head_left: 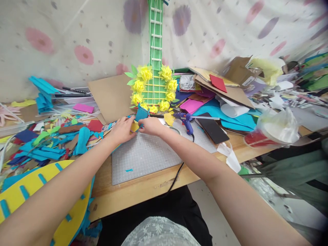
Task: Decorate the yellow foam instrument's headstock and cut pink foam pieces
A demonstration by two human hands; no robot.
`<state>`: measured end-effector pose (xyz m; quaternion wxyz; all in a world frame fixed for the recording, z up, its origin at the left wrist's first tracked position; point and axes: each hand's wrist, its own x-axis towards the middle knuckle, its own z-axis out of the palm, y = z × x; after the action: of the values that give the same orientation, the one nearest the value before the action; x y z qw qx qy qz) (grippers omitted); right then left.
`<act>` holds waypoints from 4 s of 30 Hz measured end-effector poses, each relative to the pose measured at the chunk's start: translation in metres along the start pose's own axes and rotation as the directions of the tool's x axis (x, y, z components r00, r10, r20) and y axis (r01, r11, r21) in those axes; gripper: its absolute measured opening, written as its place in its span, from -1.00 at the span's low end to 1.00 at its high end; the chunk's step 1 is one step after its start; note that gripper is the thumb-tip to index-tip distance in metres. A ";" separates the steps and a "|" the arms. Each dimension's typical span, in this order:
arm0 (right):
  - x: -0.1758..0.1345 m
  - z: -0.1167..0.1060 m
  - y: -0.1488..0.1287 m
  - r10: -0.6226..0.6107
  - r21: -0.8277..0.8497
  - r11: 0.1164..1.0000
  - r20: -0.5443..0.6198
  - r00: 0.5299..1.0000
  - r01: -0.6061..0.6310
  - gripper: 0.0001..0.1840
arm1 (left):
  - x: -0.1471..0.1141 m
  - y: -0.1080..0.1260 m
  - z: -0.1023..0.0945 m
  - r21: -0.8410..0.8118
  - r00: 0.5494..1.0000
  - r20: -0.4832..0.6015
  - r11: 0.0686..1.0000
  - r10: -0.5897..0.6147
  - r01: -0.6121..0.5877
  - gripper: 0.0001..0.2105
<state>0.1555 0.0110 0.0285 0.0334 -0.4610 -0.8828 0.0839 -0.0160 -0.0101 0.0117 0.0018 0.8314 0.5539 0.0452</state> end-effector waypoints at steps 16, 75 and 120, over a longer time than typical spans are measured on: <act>-0.004 0.003 -0.002 0.023 -0.008 1.000 -0.001 1.000 -0.023 -0.64 | 0.004 0.000 0.001 -0.095 0.997 0.023 0.992 -0.077 0.078 -0.38; 0.004 -0.072 -0.011 0.235 0.092 0.958 0.288 0.928 -0.271 -0.56 | -0.002 -0.005 0.018 -0.284 0.990 -0.059 0.953 -0.124 0.103 -0.45; 0.018 -0.075 -0.007 0.176 0.074 0.974 0.341 0.924 -0.213 -0.54 | -0.001 -0.005 0.018 -0.280 0.991 -0.049 0.954 -0.126 0.107 -0.49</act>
<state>0.1498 0.0311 0.1029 -0.0989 -0.5230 -0.8197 0.2117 -0.0194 -0.0088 -0.0066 0.1023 0.7869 0.5899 0.1492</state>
